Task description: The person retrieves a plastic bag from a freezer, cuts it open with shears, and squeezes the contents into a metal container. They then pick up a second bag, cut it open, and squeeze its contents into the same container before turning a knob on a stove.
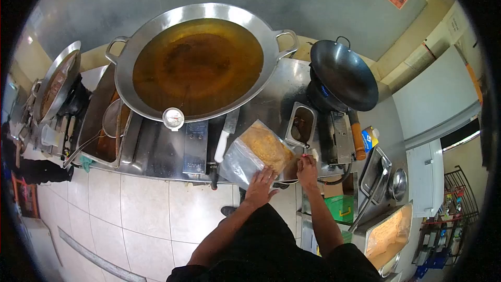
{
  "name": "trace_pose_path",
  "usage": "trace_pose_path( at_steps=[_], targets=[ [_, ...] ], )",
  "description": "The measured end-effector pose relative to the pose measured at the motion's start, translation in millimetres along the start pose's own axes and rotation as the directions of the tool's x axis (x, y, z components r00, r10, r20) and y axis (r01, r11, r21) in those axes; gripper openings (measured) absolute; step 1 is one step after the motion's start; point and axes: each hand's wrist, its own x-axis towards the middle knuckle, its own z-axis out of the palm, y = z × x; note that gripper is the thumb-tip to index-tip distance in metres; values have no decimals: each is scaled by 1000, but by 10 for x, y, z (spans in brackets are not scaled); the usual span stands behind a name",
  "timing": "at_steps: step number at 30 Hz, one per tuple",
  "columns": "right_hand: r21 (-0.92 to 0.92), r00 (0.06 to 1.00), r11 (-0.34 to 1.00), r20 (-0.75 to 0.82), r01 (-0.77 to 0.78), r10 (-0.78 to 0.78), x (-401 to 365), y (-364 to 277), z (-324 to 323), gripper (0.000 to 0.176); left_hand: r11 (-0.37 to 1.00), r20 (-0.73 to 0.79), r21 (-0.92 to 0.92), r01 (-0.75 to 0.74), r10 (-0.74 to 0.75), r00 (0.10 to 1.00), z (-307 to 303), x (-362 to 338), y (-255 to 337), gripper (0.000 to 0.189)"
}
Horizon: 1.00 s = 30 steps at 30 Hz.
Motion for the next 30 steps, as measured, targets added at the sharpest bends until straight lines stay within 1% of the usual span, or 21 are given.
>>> trace_pose_path(
  at_steps=[1, 2, 4, 5, 7, 8, 9, 11, 12, 13, 15, 16, 19, 20, 22, 24, 25, 26, 27, 29, 30],
  targets=[
    [-12, 1000, 1000, -9, 27, -28, 56, -180, -174, 16, 1000, -15, -15, 16, -16, 1000, 23, -8, 31, 72],
    [-96, 998, 993, 12, 66, -65, 30, -379, -256, 17, 999, -36, -30, 33, -34, 999, 65, -20, 78, 72],
    [156, 998, 986, 28, 50, -55, 70, -872, -253, 12, 995, -67, -80, 54, -59, 996, 120, -1, 155, 70],
    [280, 998, 959, 38, 34, -46, 66, -1110, -164, 10, 994, 43, -77, 74, -71, 997, 96, 10, 168, 69],
    [527, 989, 850, 133, -18, -61, 238, -1533, 195, 14, 992, 266, -64, 105, -84, 960, 35, 29, 209, 67],
    [488, 969, 871, 239, -62, -65, 376, -1786, 342, 19, 978, 125, -199, 57, -32, 992, 458, 33, 76, 67],
    [446, 938, 889, 340, -101, -64, 541, -2033, 482, 25, 959, 16, -281, 25, -21, 1000, 414, 5, 88, 67],
    [296, 865, 927, 498, -233, 58, 866, -2435, 727, 43, 906, -196, -418, -72, -12, 981, 243, -71, 96, 67],
    [276, 899, 934, 427, -229, 94, 935, -2532, 879, 52, 849, -189, -522, -79, -25, 982, 246, -142, 61, 67],
    [252, 927, 939, 351, -233, 136, 974, -2581, 1039, 62, 890, -188, -454, -40, -52, 981, 351, -213, -22, 67],
    [220, 929, 941, 323, -259, 181, 1000, -2635, 1269, 69, 948, -199, -318, 24, -92, 976, 559, -289, -165, 66],
    [199, 930, 943, 311, -268, 198, 1000, -2629, 1345, 72, 979, -216, -202, 3, -48, 975, 584, -341, -193, 64],
    [251, 895, 909, 388, -334, 221, 1026, -2637, 1249, 76, 989, -160, -149, -13, -11, 987, 420, -364, -178, 62],
    [341, 884, 854, 397, -393, 248, 1039, -2612, 1189, 75, 967, -161, -253, 1, -44, 986, 331, -355, -151, 62],
    [398, 858, 807, 454, -437, 240, 1017, -2508, 1031, 74, 891, -156, -453, 26, -107, 982, 136, -311, -84, 61],
    [415, 822, 773, 521, -480, 230, 936, -2318, 861, 68, 995, -78, -94, 15, -22, 997, -55, -282, 12, 60],
    [408, 801, 767, 557, -496, 221, 912, -2235, 713, 63, 996, -30, 90, -6, 8, 1000, -71, -277, 52, 60],
    [415, 788, 768, 587, -488, 184, 853, -2112, 533, 60, 985, -56, 171, -5, 15, 998, 97, -288, 3, 57],
    [423, 774, 768, 616, -481, 146, 806, -1984, 340, 56, 990, -64, 140, 21, -12, 998, 116, -286, 29, 57],
    [513, 821, 782, 571, -353, -4, 555, -1617, 110, 49, 994, -82, 79, 75, -69, 994, 95, -231, 81, 56],
    [505, 830, 818, 554, -274, -64, 438, -1486, -108, 48, 994, -38, 14, 106, -105, 994, 36, -199, 133, 56]
  ],
)
